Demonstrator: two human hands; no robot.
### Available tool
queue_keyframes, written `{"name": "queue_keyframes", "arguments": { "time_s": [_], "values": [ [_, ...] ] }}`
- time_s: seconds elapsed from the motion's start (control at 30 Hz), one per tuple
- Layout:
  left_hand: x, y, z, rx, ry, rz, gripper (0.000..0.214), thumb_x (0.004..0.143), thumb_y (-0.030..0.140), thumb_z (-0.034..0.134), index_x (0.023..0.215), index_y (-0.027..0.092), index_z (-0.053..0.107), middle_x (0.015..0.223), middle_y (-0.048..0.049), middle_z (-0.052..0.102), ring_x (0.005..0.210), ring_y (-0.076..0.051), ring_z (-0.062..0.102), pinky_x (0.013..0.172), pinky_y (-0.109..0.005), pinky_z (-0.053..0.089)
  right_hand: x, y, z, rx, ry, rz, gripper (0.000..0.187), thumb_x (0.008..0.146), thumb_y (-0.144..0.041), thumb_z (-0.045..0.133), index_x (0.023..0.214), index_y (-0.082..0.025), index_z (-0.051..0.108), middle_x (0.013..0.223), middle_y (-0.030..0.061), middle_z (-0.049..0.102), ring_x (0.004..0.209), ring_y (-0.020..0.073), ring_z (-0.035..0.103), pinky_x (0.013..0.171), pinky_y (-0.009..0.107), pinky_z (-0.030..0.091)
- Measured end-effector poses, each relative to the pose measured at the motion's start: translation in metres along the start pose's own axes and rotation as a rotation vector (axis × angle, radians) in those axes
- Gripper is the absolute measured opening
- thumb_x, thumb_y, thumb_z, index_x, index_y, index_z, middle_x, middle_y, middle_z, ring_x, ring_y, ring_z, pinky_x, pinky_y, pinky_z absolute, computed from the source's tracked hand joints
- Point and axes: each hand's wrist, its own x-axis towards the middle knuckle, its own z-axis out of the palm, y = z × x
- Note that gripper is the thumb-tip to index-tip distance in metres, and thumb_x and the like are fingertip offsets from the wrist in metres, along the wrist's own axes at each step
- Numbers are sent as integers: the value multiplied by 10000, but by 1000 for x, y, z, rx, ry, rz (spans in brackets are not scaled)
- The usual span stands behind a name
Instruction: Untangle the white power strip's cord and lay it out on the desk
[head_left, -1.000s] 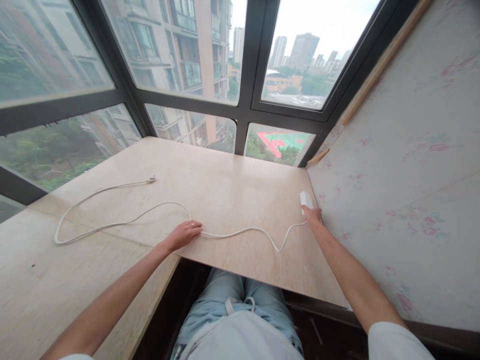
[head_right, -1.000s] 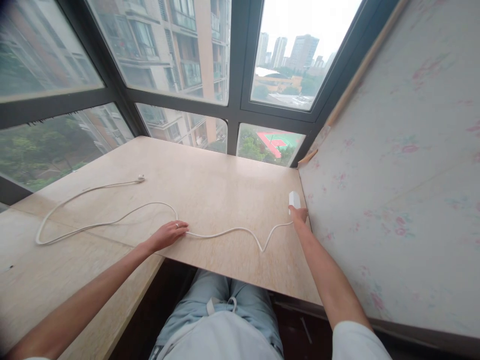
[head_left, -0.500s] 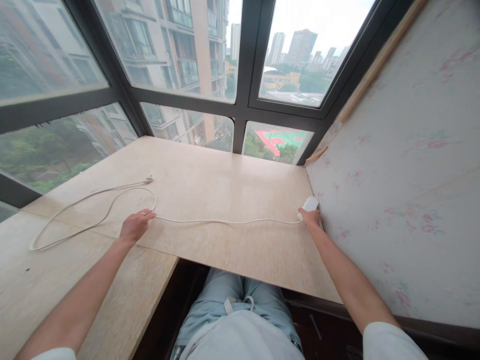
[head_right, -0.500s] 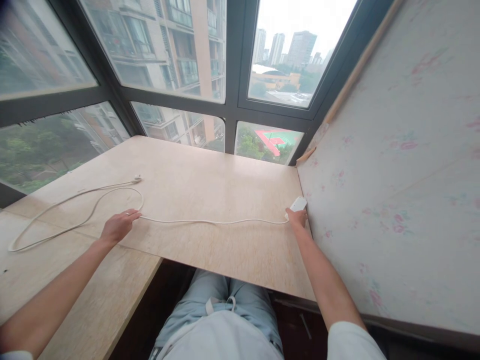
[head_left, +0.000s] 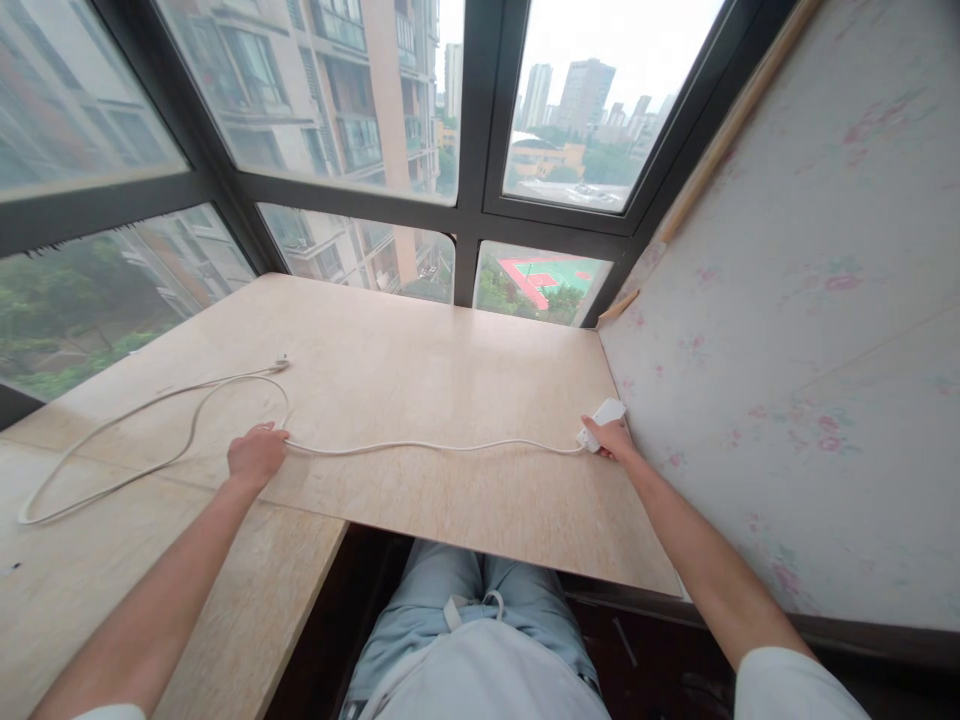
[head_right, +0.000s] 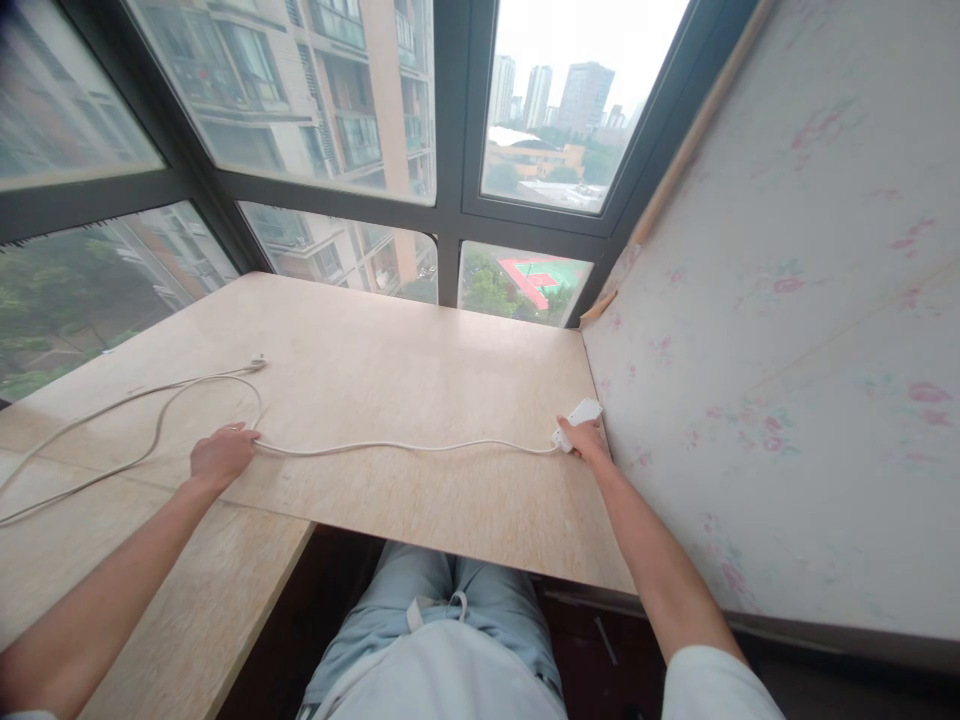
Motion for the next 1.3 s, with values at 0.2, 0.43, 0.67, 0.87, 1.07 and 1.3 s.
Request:
{"name": "queue_keyframes", "arguments": {
  "time_s": [0.2,0.43,0.67,0.87,1.07,1.3],
  "values": [
    [2,50,-6,-60,60,155,446,842,88,401,1231,104,619,1385,-187,534,1312,-273,463,1005,-416,430,-14,-9,-16,-329,46,-174,655,928,-427,438,1433,-30,309,1219,319,564,1157,399,570,940,546,439],
    [-36,201,2,-473,188,706,436,889,227,472,1311,145,548,1331,-150,582,1271,-265,511,1069,-422,409,-24,-3,-29,-615,-78,-615,581,791,-104,560,1363,-178,485,1545,204,294,1434,374,240,1119,570,227],
    [-65,324,34,-496,96,940,519,890,187,543,1401,178,454,1413,-165,511,1326,-282,456,1043,-456,409,-20,5,-25,-769,-240,-846,647,723,9,502,1336,-198,517,1490,140,431,1417,280,314,1133,540,193],
    [-35,305,40,-462,115,871,483,869,-9,397,1238,206,621,1095,-96,696,1029,-211,637,900,-364,487,-17,-3,-37,-749,-218,-899,485,789,-193,607,1273,-210,577,1309,132,593,1255,286,482,1082,481,256],
    [-14,242,38,-380,105,748,365,922,75,401,1168,207,637,1061,-82,708,962,-205,663,826,-315,479,-22,-17,-19,-686,-238,-911,527,813,-464,634,1284,-230,593,1193,113,652,1102,281,564,945,367,376],
    [-6,196,41,-284,67,565,332,999,356,366,927,185,641,777,-83,706,710,-233,675,622,-282,418,-32,-9,-12,-601,-233,-899,566,817,-510,619,1295,-208,592,1159,119,656,1075,275,559,902,340,399]
  ]
}}
